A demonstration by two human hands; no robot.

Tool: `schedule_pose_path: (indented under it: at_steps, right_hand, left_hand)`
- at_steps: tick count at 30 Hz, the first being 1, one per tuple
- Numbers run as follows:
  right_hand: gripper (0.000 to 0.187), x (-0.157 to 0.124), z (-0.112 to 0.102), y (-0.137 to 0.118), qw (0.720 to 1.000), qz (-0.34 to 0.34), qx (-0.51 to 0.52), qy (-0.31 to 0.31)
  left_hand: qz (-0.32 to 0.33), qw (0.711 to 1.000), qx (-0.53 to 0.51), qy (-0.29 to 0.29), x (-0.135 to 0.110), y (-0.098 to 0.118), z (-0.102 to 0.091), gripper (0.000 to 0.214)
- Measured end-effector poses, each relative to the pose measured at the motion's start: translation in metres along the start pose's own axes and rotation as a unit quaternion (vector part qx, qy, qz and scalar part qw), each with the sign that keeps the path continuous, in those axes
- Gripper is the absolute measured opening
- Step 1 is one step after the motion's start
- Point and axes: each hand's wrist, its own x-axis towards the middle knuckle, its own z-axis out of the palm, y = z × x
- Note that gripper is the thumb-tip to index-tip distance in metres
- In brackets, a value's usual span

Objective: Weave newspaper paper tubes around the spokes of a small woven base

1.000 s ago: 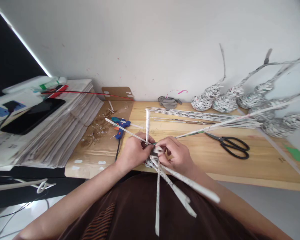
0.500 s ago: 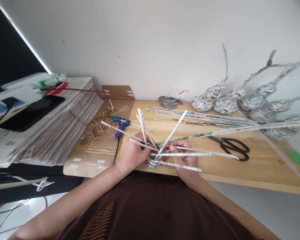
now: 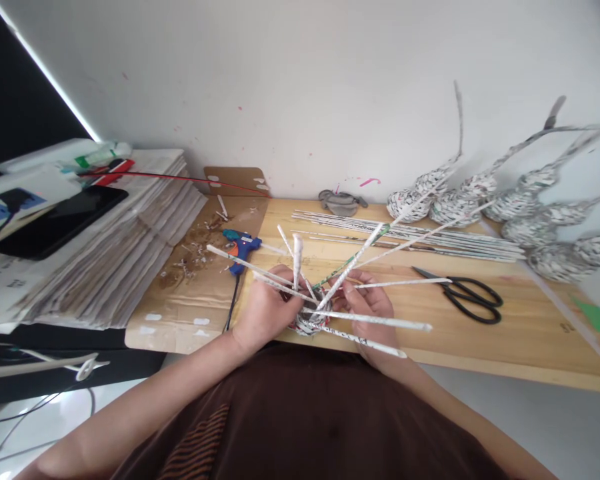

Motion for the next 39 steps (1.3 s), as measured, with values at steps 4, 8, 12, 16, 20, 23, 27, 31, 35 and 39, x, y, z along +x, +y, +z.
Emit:
schedule_pose_path:
  at_steps: [4, 8, 12, 16, 20, 23, 27, 31, 35, 39]
  right_hand:
    - [0.033, 0.002, 0.001, -0.001, 0.999, 0.042, 0.005, -0.002]
    - [0.028, 0.0, 0.001, -0.01, 0.999, 0.036, -0.017, -0.033]
    - [0.014, -0.002, 0.001, -0.017, 0.996, -0.059, -0.032, -0.057]
    - [0.013, 0.001, 0.002, -0.018, 0.993, -0.098, -0.034, -0.06]
    - [0.015, 0.002, 0.002, -0.014, 0.989, -0.087, -0.082, -0.082]
    - [0.016, 0.001, 0.001, -0.008, 0.986, -0.079, -0.113, -0.092]
    - [0.016, -0.001, 0.0, -0.004, 0.981, -0.09, -0.14, -0.095]
    - [0.015, 0.0, 0.001, -0.013, 0.967, -0.122, -0.186, -0.121]
    - [0.015, 0.004, 0.001, -0.017, 0.966, -0.127, -0.2, -0.106]
    - [0.022, 0.008, 0.003, -0.014, 0.979, -0.061, -0.177, -0.082]
  left_hand:
    - [-0.002, 1.0, 0.008, -0.006, 0.001, 0.002, 0.0, 0.015]
    - [0.019, 1.0, 0.0, -0.004, 0.0, 0.002, 0.0, 0.015]
    - [0.02, 1.0, -0.019, 0.001, -0.001, 0.002, 0.0, 0.016]
    - [0.05, 0.998, -0.022, -0.004, 0.0, 0.006, -0.005, 0.016]
    - [0.113, 0.993, 0.016, -0.02, 0.0, 0.012, -0.011, 0.015]
    - [0.151, 0.986, 0.074, -0.015, -0.001, 0.012, -0.01, 0.012]
    - [0.187, 0.972, 0.139, 0.006, -0.003, 0.008, -0.004, 0.009]
    - [0.197, 0.966, 0.166, 0.028, -0.004, 0.009, 0.0, 0.006]
    - [0.205, 0.967, 0.151, 0.005, -0.005, 0.009, -0.003, 0.008]
    - [0.25, 0.957, 0.144, -0.037, -0.006, 0.005, -0.008, 0.01]
